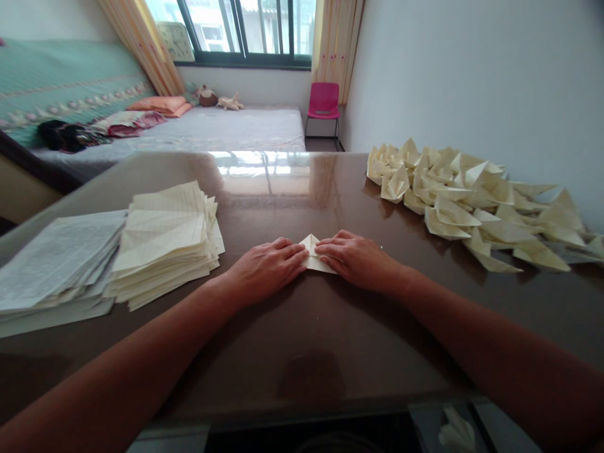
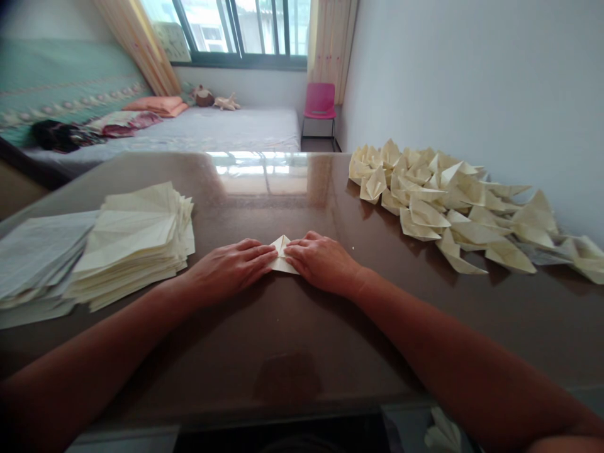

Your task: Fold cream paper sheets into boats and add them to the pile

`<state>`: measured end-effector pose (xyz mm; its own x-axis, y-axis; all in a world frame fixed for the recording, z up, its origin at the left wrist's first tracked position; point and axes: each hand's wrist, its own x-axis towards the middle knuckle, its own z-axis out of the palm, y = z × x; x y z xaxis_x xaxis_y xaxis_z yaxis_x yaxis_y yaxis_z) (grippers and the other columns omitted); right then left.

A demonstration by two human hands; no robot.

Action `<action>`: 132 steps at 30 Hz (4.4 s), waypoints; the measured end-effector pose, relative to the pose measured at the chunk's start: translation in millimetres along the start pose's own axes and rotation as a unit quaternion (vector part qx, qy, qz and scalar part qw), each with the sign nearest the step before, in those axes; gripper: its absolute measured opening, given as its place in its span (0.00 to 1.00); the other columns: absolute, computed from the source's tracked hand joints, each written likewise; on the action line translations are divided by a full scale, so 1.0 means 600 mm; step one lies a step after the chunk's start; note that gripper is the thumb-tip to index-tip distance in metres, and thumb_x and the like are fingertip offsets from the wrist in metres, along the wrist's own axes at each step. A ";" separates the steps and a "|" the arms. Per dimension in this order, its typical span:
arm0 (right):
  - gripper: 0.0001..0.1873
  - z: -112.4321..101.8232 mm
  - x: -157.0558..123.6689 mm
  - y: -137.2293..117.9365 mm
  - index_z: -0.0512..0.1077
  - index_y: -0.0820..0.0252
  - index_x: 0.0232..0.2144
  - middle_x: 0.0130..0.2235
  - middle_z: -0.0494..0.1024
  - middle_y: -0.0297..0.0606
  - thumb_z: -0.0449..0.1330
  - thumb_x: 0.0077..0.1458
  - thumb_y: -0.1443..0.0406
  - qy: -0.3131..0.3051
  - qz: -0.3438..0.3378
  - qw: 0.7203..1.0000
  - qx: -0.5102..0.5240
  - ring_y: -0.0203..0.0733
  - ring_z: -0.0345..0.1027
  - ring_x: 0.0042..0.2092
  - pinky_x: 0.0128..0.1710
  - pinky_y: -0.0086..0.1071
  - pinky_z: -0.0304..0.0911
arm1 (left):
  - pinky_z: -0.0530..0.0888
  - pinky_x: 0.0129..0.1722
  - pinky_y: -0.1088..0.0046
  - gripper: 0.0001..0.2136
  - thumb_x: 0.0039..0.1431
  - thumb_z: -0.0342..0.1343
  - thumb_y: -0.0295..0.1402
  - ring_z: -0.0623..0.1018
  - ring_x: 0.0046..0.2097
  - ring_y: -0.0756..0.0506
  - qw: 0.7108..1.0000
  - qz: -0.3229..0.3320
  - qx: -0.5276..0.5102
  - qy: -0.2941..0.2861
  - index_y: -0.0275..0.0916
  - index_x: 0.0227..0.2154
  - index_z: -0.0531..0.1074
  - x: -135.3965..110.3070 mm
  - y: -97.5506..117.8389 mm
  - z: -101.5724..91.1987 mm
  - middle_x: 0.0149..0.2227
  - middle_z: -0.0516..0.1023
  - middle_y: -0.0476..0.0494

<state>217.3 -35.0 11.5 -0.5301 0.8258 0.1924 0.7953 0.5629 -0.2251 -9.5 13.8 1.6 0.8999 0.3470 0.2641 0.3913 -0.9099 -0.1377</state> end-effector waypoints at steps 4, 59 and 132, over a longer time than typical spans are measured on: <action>0.19 0.001 -0.001 0.004 0.73 0.56 0.48 0.49 0.77 0.38 0.51 0.62 0.55 0.004 0.005 1.000 0.003 0.44 0.66 0.46 0.46 0.37 0.64 | 0.73 0.48 0.68 0.15 0.67 0.44 0.36 0.73 0.49 0.45 1.000 0.007 0.008 -0.001 0.38 0.49 0.70 0.000 0.000 0.002 0.50 0.76 0.42; 0.22 0.008 0.001 -0.011 0.75 0.54 0.45 0.48 0.77 0.38 0.50 0.61 0.50 0.009 0.037 0.998 -0.043 0.45 0.66 0.45 0.42 0.36 0.64 | 0.71 0.45 0.73 0.14 0.68 0.42 0.35 0.72 0.48 0.47 0.999 0.020 -0.008 -0.050 0.39 0.46 0.70 -0.003 -0.012 -0.007 0.46 0.76 0.43; 0.14 0.009 0.017 0.024 0.68 0.54 0.33 0.33 0.78 0.33 0.51 0.61 0.53 -0.065 0.156 0.983 -0.078 0.39 0.69 0.33 0.28 0.29 0.47 | 0.68 0.33 0.72 0.11 0.66 0.43 0.38 0.72 0.43 0.43 0.967 -0.231 -0.012 -0.102 0.43 0.41 0.68 0.009 0.006 0.000 0.37 0.75 0.45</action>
<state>221.8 -18.3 5.3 -0.2791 0.9602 0.0107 0.9549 0.2787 -0.1026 -3.4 12.3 2.7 0.6501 0.7536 0.0970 0.7586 -0.6510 -0.0269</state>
